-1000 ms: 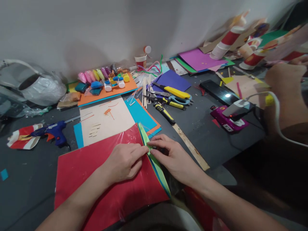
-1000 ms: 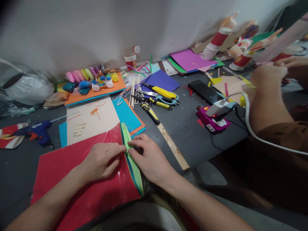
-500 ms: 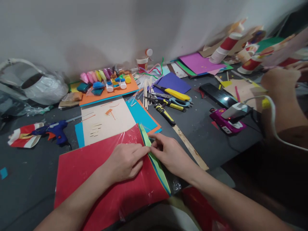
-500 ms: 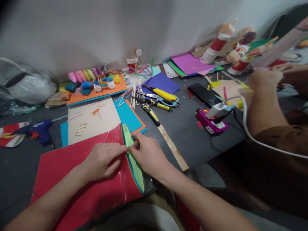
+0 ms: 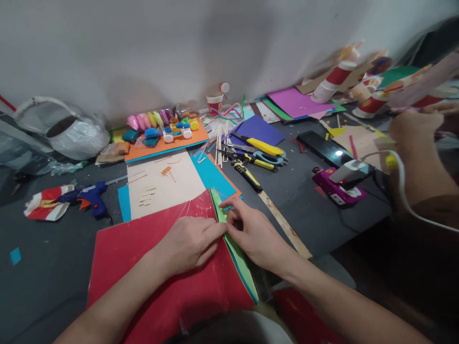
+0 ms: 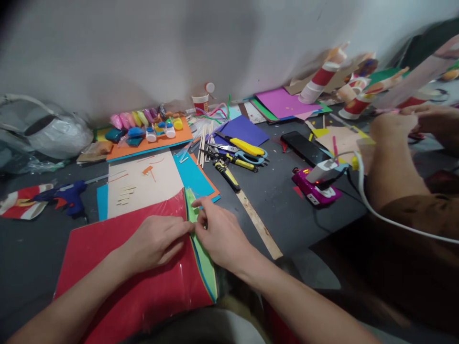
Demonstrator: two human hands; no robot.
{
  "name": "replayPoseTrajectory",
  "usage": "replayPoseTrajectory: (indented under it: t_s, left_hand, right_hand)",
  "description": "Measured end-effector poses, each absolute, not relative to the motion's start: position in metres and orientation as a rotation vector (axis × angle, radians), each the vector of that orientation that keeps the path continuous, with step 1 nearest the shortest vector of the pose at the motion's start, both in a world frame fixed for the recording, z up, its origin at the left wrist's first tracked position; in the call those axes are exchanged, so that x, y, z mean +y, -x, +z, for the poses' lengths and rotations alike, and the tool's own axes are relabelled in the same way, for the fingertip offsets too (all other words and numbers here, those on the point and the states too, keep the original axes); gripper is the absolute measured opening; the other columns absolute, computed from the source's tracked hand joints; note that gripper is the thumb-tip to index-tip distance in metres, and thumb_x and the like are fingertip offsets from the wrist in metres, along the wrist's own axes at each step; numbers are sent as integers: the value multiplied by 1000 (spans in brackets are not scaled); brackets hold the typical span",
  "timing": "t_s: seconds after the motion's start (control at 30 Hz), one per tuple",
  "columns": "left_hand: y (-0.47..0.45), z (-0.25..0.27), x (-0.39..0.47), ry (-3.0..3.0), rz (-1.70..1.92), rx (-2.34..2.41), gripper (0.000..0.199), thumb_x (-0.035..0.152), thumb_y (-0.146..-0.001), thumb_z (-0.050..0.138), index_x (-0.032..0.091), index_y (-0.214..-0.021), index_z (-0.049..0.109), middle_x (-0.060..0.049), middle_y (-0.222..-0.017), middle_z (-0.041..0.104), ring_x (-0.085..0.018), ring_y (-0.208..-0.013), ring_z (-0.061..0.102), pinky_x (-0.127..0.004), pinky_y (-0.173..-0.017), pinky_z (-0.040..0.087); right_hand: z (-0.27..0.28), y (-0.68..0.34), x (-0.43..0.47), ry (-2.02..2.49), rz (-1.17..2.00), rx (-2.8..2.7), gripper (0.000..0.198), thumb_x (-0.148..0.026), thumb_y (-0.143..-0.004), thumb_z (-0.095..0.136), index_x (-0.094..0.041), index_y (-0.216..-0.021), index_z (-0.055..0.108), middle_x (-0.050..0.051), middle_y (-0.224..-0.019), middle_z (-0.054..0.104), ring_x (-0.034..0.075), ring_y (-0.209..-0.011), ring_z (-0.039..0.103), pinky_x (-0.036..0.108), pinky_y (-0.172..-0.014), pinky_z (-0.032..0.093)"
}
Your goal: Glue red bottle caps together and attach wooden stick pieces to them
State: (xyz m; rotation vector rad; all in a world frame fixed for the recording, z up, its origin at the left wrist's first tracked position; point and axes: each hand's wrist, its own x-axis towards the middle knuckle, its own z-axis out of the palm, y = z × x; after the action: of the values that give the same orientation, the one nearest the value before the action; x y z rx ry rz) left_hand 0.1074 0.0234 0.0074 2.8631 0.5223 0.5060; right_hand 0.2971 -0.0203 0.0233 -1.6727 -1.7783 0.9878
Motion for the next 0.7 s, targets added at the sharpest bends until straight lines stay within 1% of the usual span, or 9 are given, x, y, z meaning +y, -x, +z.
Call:
replayPoseTrajectory:
  t_s: [0.13, 0.3, 0.4, 0.47, 0.57, 0.63, 0.7]
  left_hand:
    - [-110, 7, 21, -2834, 438, 560, 17, 17, -94, 39, 19, -100, 54, -2, -77, 66, -18, -67, 62, -29, -57, 40]
    - [-112, 16, 21, -2806, 261, 602, 12, 16, -92, 41, 20, -90, 52, -2, -79, 66, -19, -70, 63, -29, -59, 43]
    - [-110, 29, 22, -2851, 201, 588, 9, 16, -91, 43, 20, -90, 51, -2, -80, 66, -19, -70, 64, -31, -58, 43]
    - [-107, 38, 22, -2891, 188, 562, 9, 16, -92, 43, 20, -93, 50, -2, -81, 66, -20, -70, 64, -32, -57, 43]
    - [-105, 45, 21, -2939, 197, 559, 10, 17, -95, 40, 20, -97, 49, -1, -81, 65, -19, -68, 63, -32, -54, 40]
    - [-106, 46, 19, -2951, 201, 579, 11, 18, -96, 38, 20, -96, 49, -1, -80, 64, -19, -66, 62, -32, -52, 38]
    - [-107, 46, 17, -2946, 189, 602, 12, 18, -97, 37, 20, -94, 48, 0, -79, 64, -18, -64, 61, -31, -51, 34]
  right_hand:
    - [21, -300, -21, 1601, 1040, -1704, 27, -14, -85, 49, -20, -111, 49, -7, -66, 48, 14, -64, 48, 26, -64, 37]
    - [21, -297, -23, 1522, 1083, -1662, 23, -15, -84, 48, -20, -107, 47, -8, -66, 43, 13, -62, 45, 25, -63, 37]
    - [28, -295, -24, 1507, 1034, -1688, 23, -15, -85, 48, -21, -107, 47, -7, -67, 46, 13, -63, 47, 26, -63, 38]
    - [35, -295, -26, 1541, 927, -1760, 20, -15, -87, 48, -21, -106, 49, -5, -69, 50, 15, -66, 51, 27, -65, 39]
    - [45, -298, -29, 1572, 714, -1903, 17, -14, -89, 47, -21, -103, 53, -1, -77, 58, 18, -75, 55, 31, -73, 40]
    - [52, -302, -30, 1557, 657, -1950, 16, -14, -89, 47, -21, -101, 55, 0, -78, 60, 19, -80, 57, 33, -77, 41]
    - [60, -308, -31, 1567, 666, -1939, 15, -16, -90, 47, -22, -102, 55, -1, -75, 60, 18, -76, 57, 33, -75, 42]
